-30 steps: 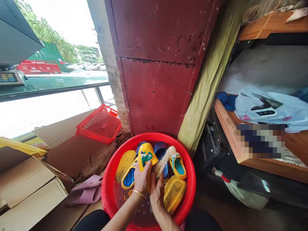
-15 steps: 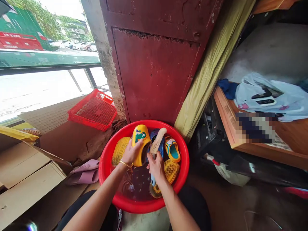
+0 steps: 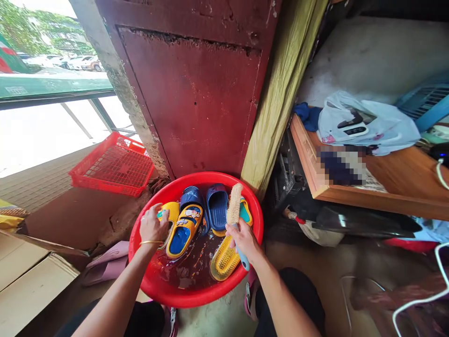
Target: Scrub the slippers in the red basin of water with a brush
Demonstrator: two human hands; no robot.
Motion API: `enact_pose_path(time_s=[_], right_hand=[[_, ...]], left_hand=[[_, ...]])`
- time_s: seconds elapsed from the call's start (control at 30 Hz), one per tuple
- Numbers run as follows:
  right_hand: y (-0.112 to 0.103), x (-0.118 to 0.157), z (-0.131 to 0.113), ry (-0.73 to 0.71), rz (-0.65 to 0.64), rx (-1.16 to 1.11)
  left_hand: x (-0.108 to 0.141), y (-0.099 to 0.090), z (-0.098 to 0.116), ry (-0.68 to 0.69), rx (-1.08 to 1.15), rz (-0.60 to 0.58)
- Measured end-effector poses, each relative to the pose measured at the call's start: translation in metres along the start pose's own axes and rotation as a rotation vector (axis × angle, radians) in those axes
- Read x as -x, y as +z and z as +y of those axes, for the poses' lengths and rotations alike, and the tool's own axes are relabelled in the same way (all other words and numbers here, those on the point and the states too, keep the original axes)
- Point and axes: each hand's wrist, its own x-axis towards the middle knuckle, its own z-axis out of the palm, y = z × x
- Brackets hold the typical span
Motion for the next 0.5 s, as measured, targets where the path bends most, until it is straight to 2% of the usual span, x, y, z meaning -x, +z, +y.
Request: enact_pose_path(time_s=[0.03,0.07,0.13,0.17,0.23,0.3,0.37,0.5], right_hand=[[-0.004,0.001,0.002,0.013,0.01,-0.001],[-0.009,0.001,0.003,0.024,0.024,-0.002],[-0.017,0.002,0.005,0.041,0.043,-0.005],[-0.02,0.002,0.006,0.046,0.046,-0.006],[-0.024,0.003,0.007,0.05,0.04,-0.003],[-0.026,0.005,0.008,0.042,0.037,0.009],[-0.024,0.004,0.01,0.042,0.034,0.036],[-0.019,0.0,0.011,0.04,0.007,0.104]], left_hand=[[0.014,0.005,0.01,0.092,0.035,-0.068],[0.03,0.011,0.02,0.172,0.074,-0.195],[0.063,0.026,0.037,0.33,0.091,-0.533],[0.078,0.035,0.043,0.364,0.083,-0.668],[0.104,0.055,0.051,0.35,0.059,-0.815],[0.123,0.073,0.056,0.312,0.006,-0.884],[0.136,0.087,0.061,0.284,-0.023,-0.897],[0.151,0.099,0.072,0.331,-0.057,-0.822]])
